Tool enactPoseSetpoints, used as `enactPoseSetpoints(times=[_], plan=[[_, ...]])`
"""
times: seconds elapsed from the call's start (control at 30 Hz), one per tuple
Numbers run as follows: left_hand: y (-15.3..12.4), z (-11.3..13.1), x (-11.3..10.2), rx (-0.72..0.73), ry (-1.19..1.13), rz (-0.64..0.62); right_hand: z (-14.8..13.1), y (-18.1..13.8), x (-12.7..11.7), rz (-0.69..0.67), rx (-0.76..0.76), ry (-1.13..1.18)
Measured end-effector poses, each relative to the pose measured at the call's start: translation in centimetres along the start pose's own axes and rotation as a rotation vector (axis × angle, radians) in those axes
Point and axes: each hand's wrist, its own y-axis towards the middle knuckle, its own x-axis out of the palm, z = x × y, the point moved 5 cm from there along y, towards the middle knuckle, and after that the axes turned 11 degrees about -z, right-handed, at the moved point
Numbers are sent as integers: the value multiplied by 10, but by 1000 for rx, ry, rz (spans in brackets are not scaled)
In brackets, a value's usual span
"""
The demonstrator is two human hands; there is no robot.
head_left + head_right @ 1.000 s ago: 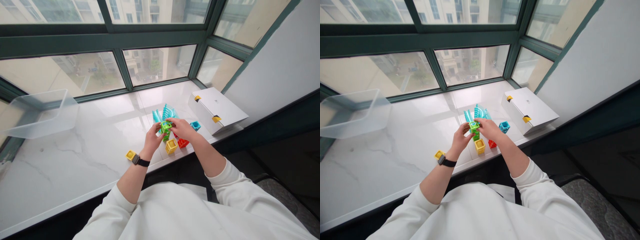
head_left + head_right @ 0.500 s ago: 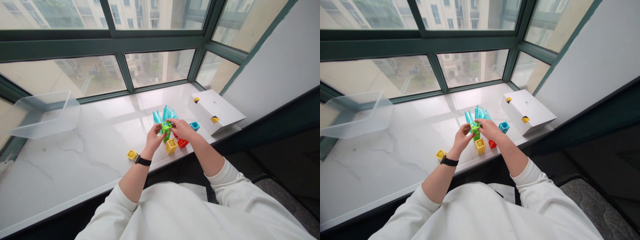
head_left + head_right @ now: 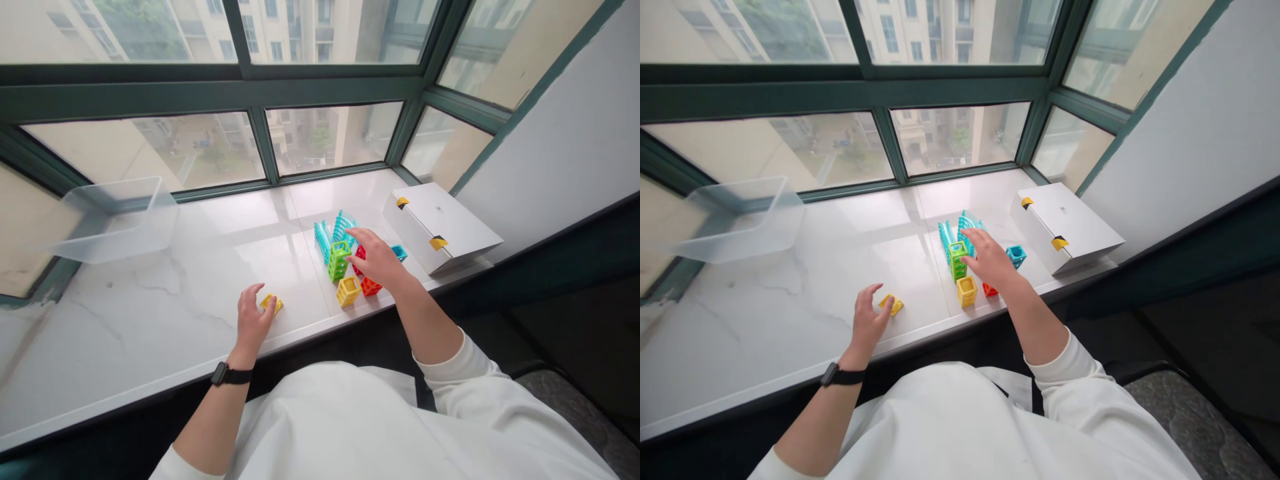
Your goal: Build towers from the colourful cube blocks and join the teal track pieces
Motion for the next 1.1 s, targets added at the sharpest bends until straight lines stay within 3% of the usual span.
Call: enactPoseSetpoints(times=[0.13,0.2,0.27,0.33,0.47,0.6,0.8,1.1], plan=[[-32,-28,10,-64,18,-110,-52,-30,-15,377,-216,161],[-35,-33,16,-107,12,-139,-76,-49,0,458,-339,291],[-33,-34,19,-159,-18,-121,-91,-61,34,364,-426,407],[-28,-32,23,-229,-116,-102,-90,-67,80,246,-386,470],[-22,-22,41,-342,-562,-138,-52,-68,177,17,-51,588],[-19,-4,63,-347,-899,-177,-19,-70,230,-48,81,650],[-19,8,72,-271,-962,-241,-16,-72,236,-46,66,571],[-21,2,70,-251,-931,-364,-16,-72,235,-93,71,498]])
